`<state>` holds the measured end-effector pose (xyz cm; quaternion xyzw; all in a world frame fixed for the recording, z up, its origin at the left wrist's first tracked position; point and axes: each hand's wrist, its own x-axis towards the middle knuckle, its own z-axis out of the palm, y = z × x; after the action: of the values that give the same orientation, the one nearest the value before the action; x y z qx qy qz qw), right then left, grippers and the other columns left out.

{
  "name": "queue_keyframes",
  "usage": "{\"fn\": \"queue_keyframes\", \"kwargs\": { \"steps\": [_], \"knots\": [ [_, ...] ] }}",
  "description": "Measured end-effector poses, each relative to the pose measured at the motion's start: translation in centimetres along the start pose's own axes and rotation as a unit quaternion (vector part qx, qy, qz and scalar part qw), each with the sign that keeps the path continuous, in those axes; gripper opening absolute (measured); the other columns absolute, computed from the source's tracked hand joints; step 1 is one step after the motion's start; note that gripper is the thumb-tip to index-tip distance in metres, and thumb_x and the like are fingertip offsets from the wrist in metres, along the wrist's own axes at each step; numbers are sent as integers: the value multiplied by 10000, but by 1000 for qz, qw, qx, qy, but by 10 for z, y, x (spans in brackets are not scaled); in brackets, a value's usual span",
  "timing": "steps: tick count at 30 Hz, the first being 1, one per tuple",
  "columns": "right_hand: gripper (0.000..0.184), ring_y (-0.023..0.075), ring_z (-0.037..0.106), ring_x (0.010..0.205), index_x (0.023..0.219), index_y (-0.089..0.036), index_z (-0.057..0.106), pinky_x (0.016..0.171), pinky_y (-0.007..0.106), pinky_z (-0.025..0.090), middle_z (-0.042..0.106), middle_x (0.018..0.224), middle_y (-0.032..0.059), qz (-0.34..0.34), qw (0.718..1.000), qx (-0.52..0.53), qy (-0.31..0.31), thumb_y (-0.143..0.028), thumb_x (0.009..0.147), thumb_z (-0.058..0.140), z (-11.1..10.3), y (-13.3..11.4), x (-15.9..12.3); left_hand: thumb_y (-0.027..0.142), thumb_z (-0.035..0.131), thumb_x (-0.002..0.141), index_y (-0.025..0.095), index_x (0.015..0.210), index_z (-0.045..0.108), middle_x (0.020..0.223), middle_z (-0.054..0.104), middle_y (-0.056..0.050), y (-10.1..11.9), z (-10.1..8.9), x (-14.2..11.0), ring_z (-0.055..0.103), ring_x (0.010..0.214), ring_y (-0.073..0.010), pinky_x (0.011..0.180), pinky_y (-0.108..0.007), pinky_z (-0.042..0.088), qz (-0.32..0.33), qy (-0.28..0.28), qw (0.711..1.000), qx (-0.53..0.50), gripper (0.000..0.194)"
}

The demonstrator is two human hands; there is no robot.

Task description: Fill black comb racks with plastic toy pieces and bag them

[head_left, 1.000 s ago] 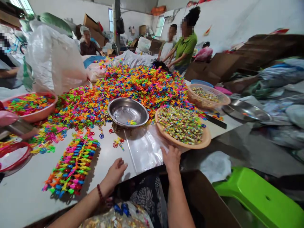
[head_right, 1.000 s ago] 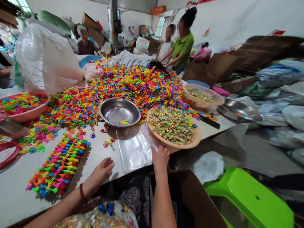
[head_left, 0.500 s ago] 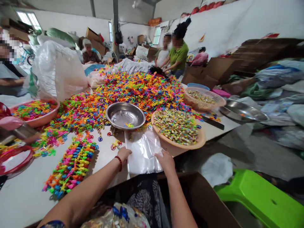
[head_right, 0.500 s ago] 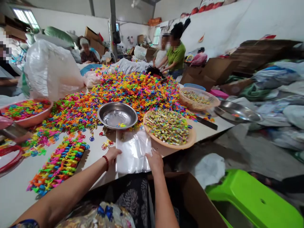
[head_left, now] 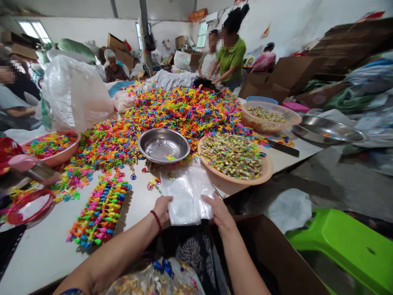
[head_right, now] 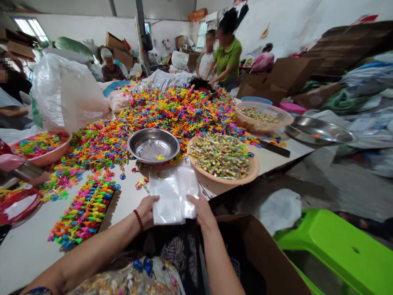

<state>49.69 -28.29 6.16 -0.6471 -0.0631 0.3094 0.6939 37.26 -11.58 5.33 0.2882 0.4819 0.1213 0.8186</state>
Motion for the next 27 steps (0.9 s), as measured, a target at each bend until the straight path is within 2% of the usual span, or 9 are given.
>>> {"fn": "queue_keyframes", "kwargs": {
  "steps": [2,5,10,12,16,19,21,23,27],
  "knots": [
    [518,256,684,768,1097,-166,574,745,386,531,732,875,67,-4,999,-15,-31,-384,643,692,11,-9,-3,45,612,719,107,1089,592,803,698,-89,-11,2,-2,689,664,-226,734,-404,578,-4,0,1000,-15,376],
    [320,236,650,764,997,-179,596,729,355,509,709,849,51,-89,967,-235,-43,-291,698,616,35,-18,-10,117,644,766,116,1131,588,854,708,-93,-19,9,-8,696,732,-225,803,-395,565,23,-31,998,-50,370],
    [162,271,598,900,851,-166,623,865,423,446,681,904,121,-320,730,-601,-64,-77,792,501,85,-2,-35,750,499,811,117,1127,614,948,710,-144,-7,16,-21,687,907,-273,877,-399,535,-38,-232,958,-161,716],
    [196,284,593,926,876,-146,641,910,469,424,686,974,151,-354,683,-633,-85,-52,822,477,95,9,-45,800,529,750,122,1079,616,859,700,-120,-2,13,-23,687,844,-266,834,-398,542,-55,-244,956,-152,759],
    [202,265,592,1041,1004,-160,667,960,436,438,672,1143,134,-345,754,-533,-171,-178,902,493,88,14,-54,315,790,739,139,980,577,643,613,6,-4,5,-14,605,556,-150,662,-305,533,14,-111,992,-62,366],
    [269,218,626,1025,974,-211,694,907,346,484,701,1085,78,-280,840,-410,-220,-337,951,456,68,4,-43,42,675,734,130,961,561,635,613,10,-8,6,-6,581,517,-123,620,-270,522,36,-48,997,-39,269],
    [339,210,645,946,947,-206,692,862,331,496,709,1006,73,-242,876,-381,-168,-410,959,421,52,-3,-25,-12,602,724,125,977,562,671,639,-13,-10,8,-3,621,563,-145,652,-296,545,30,-36,998,-39,290],
    [379,230,632,929,968,-178,676,861,351,487,691,984,98,-231,882,-405,-62,-468,935,433,37,-7,0,-23,578,706,126,1010,566,710,659,-32,-12,8,-3,658,620,-177,698,-346,566,23,-32,998,-39,339],
    [520,336,531,1126,1118,-90,619,973,451,402,596,1164,221,-191,808,-536,153,-533,854,551,22,-9,48,-18,584,662,144,1120,564,773,685,-48,-13,3,-4,691,713,-219,792,-422,571,10,-54,996,-64,486]
  ]
}}
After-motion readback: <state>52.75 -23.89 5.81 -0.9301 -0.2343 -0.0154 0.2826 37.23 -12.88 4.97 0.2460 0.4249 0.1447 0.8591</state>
